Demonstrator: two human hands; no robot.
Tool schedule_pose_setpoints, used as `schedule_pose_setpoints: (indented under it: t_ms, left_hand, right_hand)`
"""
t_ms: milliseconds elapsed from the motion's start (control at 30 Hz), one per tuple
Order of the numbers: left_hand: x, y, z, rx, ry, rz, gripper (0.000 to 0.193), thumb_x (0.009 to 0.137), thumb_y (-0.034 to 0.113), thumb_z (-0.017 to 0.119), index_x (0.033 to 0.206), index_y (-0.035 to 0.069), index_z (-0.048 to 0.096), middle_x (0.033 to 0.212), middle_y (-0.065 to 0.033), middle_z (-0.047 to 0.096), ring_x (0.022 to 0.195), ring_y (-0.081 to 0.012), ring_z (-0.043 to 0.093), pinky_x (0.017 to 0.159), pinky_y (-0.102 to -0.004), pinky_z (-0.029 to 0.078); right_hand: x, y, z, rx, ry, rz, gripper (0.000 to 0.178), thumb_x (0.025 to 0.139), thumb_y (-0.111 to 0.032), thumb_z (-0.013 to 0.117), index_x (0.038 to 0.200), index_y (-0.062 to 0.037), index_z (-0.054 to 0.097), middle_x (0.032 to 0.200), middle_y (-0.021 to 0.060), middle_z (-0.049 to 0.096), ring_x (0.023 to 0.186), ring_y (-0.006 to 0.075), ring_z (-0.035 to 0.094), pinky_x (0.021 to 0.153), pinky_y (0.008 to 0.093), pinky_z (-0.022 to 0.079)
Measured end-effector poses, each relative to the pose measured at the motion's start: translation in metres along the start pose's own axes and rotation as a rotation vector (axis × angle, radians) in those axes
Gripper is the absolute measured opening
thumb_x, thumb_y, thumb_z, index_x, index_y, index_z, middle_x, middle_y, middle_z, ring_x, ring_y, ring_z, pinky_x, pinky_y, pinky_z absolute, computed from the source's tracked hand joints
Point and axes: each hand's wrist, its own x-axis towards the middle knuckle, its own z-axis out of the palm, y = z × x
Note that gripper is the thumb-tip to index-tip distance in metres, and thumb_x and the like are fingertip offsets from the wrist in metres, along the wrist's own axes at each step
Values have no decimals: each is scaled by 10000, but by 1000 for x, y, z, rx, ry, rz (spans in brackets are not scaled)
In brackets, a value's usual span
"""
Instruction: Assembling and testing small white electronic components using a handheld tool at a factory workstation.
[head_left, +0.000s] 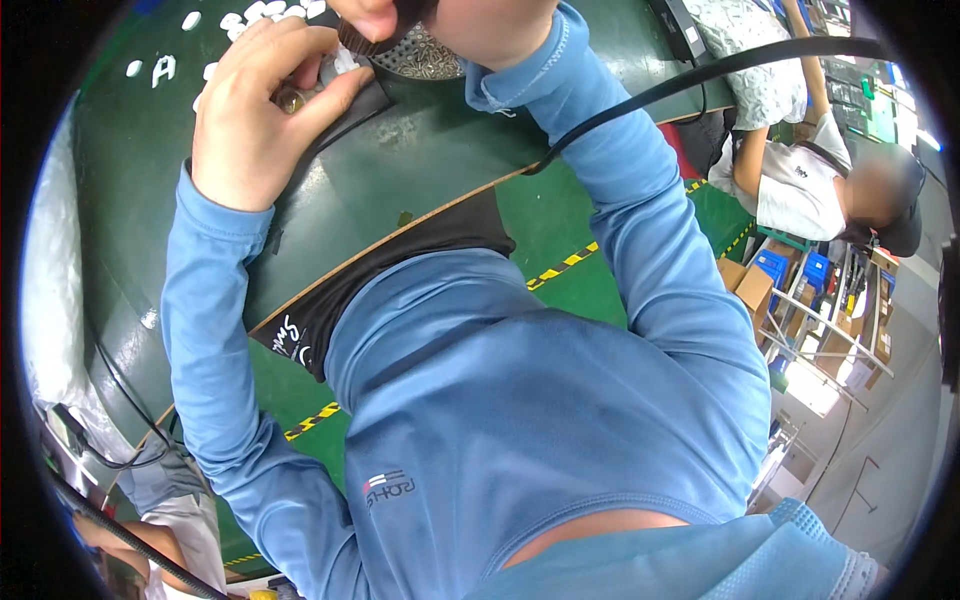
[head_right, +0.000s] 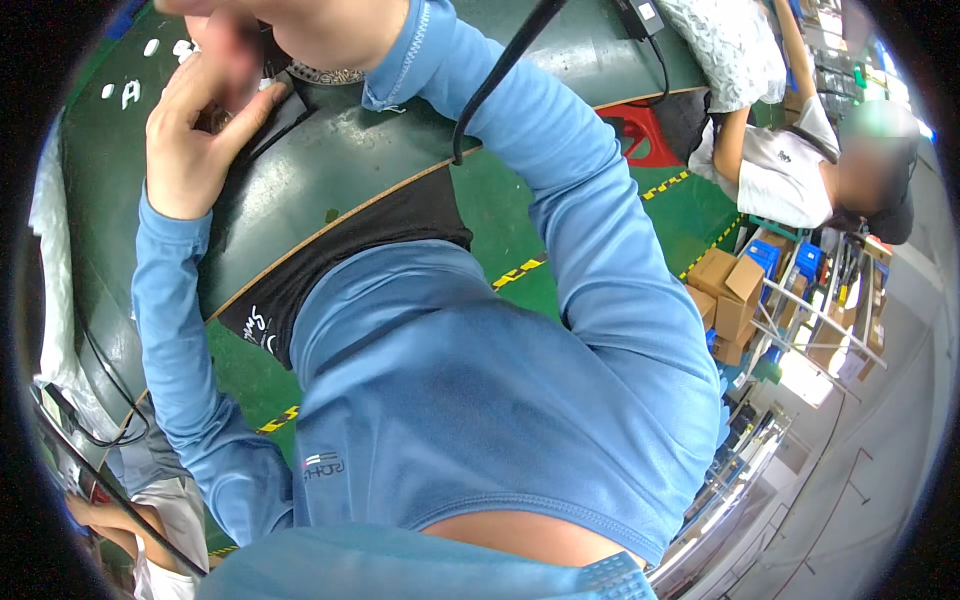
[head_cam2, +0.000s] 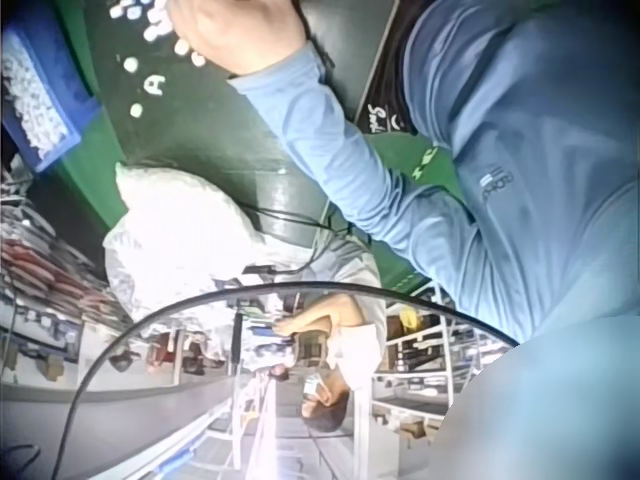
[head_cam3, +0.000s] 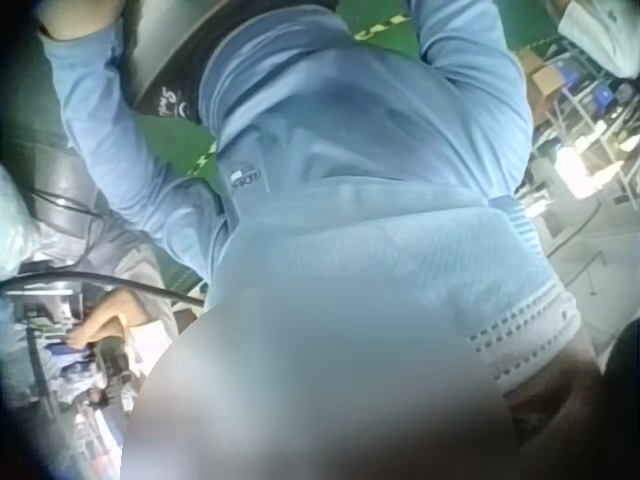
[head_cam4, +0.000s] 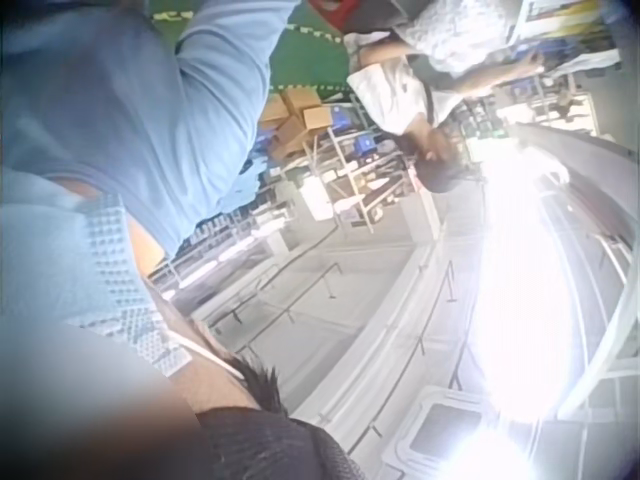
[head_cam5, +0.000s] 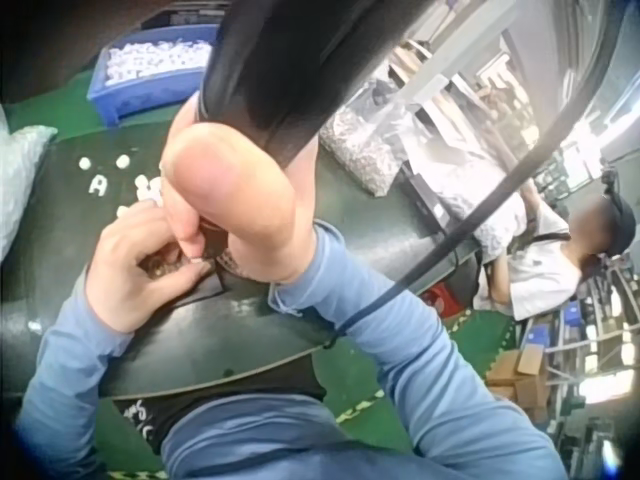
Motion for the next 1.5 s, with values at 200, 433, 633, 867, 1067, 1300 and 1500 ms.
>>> schedule_pose_setpoints:
  t_ms: [200, 433, 633, 867, 1067, 1300, 1500]
  left_hand:
    - [-3, 1, 2, -22, 27, -4, 248, 774, 109, 846, 957, 33, 698, 733, -49, 517, 682, -207, 521, 639, -349, 454]
    - [-1, 2, 0, -38, -1, -3, 246, 780, 119, 843, 962, 30, 704, 730, -44, 510, 691, -200, 523, 658, -350, 462]
    - [-2, -3, 4, -44, -5, 34, 236, 798, 137, 828, 959, 20, 699, 739, -47, 506, 705, -212, 524, 672, -366, 458]
    - [-3, -4, 2, -42, 13, 89, 266, 786, 76, 829, 977, -16, 669, 736, -66, 458, 700, -209, 476, 659, -338, 416]
    - [-2, -1, -1, -30, 8, 94, 263, 793, 84, 826, 978, -15, 668, 741, -68, 466, 703, -212, 483, 674, -337, 423]
    - [-2, -1, -3, -20, 9, 88, 270, 792, 94, 834, 976, -18, 671, 745, -68, 476, 705, -210, 489, 679, -340, 431]
    - [-3, -6, 6, -59, 39, 100, 266, 792, 99, 840, 976, -9, 680, 727, -57, 474, 686, -197, 485, 647, -335, 419]
  right_hand:
    - [1, 11, 3, -76, -1, -100, 162, 892, -108, 761, 919, 20, 665, 733, 48, 651, 614, 97, 611, 530, 221, 443]
    - [11, 17, -17, -211, 187, -130, 521, 1022, -526, 516, 955, -10, 540, 629, 110, 562, 496, 163, 525, 475, 265, 441]
    - [15, 31, -34, -273, 307, -109, 393, 991, -381, 645, 897, -3, 594, 620, 88, 592, 467, 160, 556, 450, 270, 441]
    - [19, 35, -23, -310, 246, -99, 400, 986, -301, 653, 717, -8, 611, 578, 59, 583, 462, 141, 555, 450, 268, 438]
    - [18, 34, -21, -329, 243, -112, 399, 992, -308, 651, 726, -12, 620, 583, 51, 588, 464, 128, 554, 449, 257, 431]
    - [20, 34, -20, -344, 251, -120, 394, 987, -310, 664, 735, -9, 629, 589, 52, 600, 457, 125, 552, 449, 252, 428]
    - [20, 27, -18, -279, 248, -140, 379, 1009, -362, 616, 857, -15, 608, 587, 78, 579, 453, 153, 542, 447, 270, 432]
